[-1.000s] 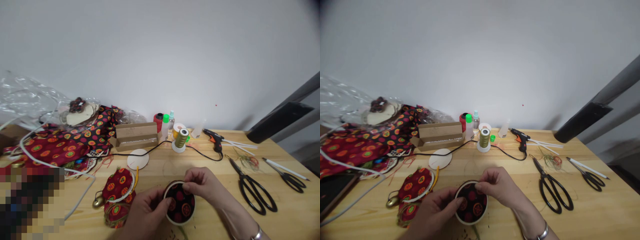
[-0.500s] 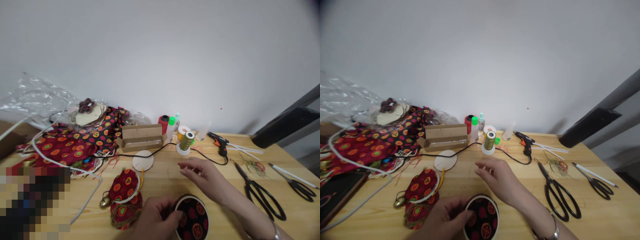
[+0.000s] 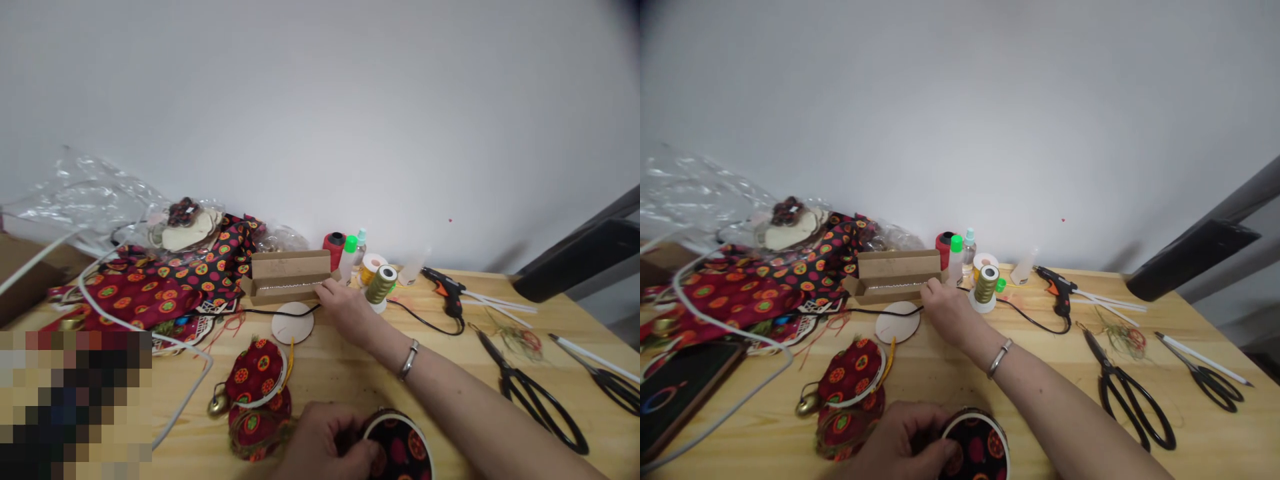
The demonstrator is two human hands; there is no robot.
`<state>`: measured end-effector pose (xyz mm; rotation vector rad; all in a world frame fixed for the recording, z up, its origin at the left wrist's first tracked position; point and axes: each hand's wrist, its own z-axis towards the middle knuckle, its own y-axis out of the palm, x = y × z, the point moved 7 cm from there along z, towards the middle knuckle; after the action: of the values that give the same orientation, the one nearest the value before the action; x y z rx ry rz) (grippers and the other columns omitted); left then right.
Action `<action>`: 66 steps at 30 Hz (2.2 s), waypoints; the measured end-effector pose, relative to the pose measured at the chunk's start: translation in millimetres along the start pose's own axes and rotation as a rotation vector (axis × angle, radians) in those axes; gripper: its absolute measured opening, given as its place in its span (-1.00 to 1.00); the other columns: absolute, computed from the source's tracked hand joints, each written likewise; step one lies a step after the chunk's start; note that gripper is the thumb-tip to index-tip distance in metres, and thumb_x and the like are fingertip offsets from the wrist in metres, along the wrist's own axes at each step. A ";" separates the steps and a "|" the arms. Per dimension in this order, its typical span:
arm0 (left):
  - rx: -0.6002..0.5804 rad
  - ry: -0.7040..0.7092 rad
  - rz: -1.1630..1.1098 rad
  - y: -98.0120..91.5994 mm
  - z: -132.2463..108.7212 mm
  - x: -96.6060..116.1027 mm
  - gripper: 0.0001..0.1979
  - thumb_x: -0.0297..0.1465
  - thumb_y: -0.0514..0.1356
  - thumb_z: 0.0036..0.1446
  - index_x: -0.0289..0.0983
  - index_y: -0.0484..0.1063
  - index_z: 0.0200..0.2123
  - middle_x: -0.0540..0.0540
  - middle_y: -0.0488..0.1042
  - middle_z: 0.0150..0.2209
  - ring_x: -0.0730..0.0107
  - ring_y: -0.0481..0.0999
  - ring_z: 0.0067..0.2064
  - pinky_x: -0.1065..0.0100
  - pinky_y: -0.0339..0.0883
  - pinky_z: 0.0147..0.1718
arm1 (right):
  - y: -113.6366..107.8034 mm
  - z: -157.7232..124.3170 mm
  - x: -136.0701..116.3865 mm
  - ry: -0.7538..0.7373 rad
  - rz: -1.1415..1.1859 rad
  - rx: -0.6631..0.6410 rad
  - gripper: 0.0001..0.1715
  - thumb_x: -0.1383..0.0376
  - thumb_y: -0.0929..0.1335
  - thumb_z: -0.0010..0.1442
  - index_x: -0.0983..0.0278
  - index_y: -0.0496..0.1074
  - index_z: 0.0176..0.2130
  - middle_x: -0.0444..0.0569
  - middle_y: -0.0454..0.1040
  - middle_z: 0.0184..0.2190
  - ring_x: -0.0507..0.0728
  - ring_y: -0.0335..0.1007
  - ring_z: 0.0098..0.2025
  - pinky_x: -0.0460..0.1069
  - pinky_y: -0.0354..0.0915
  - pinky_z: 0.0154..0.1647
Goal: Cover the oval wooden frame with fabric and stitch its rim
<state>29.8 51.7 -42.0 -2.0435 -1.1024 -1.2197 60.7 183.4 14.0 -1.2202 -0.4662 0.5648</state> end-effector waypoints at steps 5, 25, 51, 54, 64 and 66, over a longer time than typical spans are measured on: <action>0.001 0.008 0.001 0.3 1.9 -1.3 -0.80 -0.47 0.08 -0.20 -0.39 0.51 -0.53 0.02 0.40 -0.61 0.48 0.27 -0.53 0.48 0.13 -0.53 | 6.4 -4.8 -1.4 -0.002 -0.026 0.003 -0.84 0.50 0.20 0.19 0.33 0.32 -0.30 0.01 0.35 -0.31 0.06 0.28 -0.41 -0.08 0.18 -0.49; -0.001 -0.010 -0.034 1.6 0.6 -2.3 -0.76 -0.47 0.07 -0.20 -0.39 0.53 -0.50 0.02 0.42 -0.59 0.49 0.30 -0.53 0.49 0.12 -0.54 | 15.0 -9.7 -8.2 -0.082 -0.065 -0.024 -0.84 0.50 0.21 0.18 0.34 0.33 -0.32 0.02 0.37 -0.34 0.08 0.31 -0.40 -0.06 0.18 -0.49; 0.036 -0.051 0.010 0.0 0.5 -5.3 -0.77 -0.43 0.13 -0.22 -0.40 0.54 -0.50 0.02 0.39 -0.62 0.48 0.25 -0.55 0.47 0.10 -0.56 | -12.1 -24.1 -14.3 -0.207 -0.118 0.227 -0.72 0.52 0.14 0.20 0.36 0.36 -0.39 0.04 0.34 -0.46 0.09 0.22 -0.45 -0.03 0.10 -0.50; 0.030 -0.036 0.010 -0.9 0.2 -2.9 -0.78 -0.44 0.12 -0.21 -0.41 0.53 -0.50 0.02 0.40 -0.61 0.48 0.27 -0.55 0.47 0.11 -0.55 | -10.9 -27.7 -14.4 -0.225 -0.131 0.233 -0.72 0.52 0.15 0.20 0.36 0.36 -0.40 0.05 0.34 -0.46 0.10 0.22 -0.44 -0.03 0.12 -0.49; 0.015 -0.028 -0.017 0.9 -0.3 -2.2 -0.76 -0.46 0.09 -0.22 -0.38 0.55 -0.50 0.01 0.43 -0.60 0.47 0.30 -0.53 0.47 0.16 -0.52 | -10.2 -26.7 -10.7 -0.196 -0.152 0.186 -0.69 0.52 0.12 0.20 0.36 0.37 -0.39 0.06 0.34 -0.46 0.11 0.23 -0.45 -0.02 0.12 -0.50; 0.019 -0.030 -0.020 0.2 -0.6 -1.5 -0.77 -0.46 0.10 -0.22 -0.39 0.54 -0.51 0.02 0.41 -0.61 0.48 0.28 -0.54 0.47 0.15 -0.53 | -10.0 -24.6 -9.5 -0.172 -0.154 0.160 -0.69 0.53 0.12 0.20 0.36 0.36 -0.38 0.06 0.34 -0.46 0.11 0.24 -0.45 -0.02 0.12 -0.51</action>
<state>29.3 50.6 -43.1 -2.0475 -1.1465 -1.1869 69.9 156.8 16.4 -0.9787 -0.6423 0.5659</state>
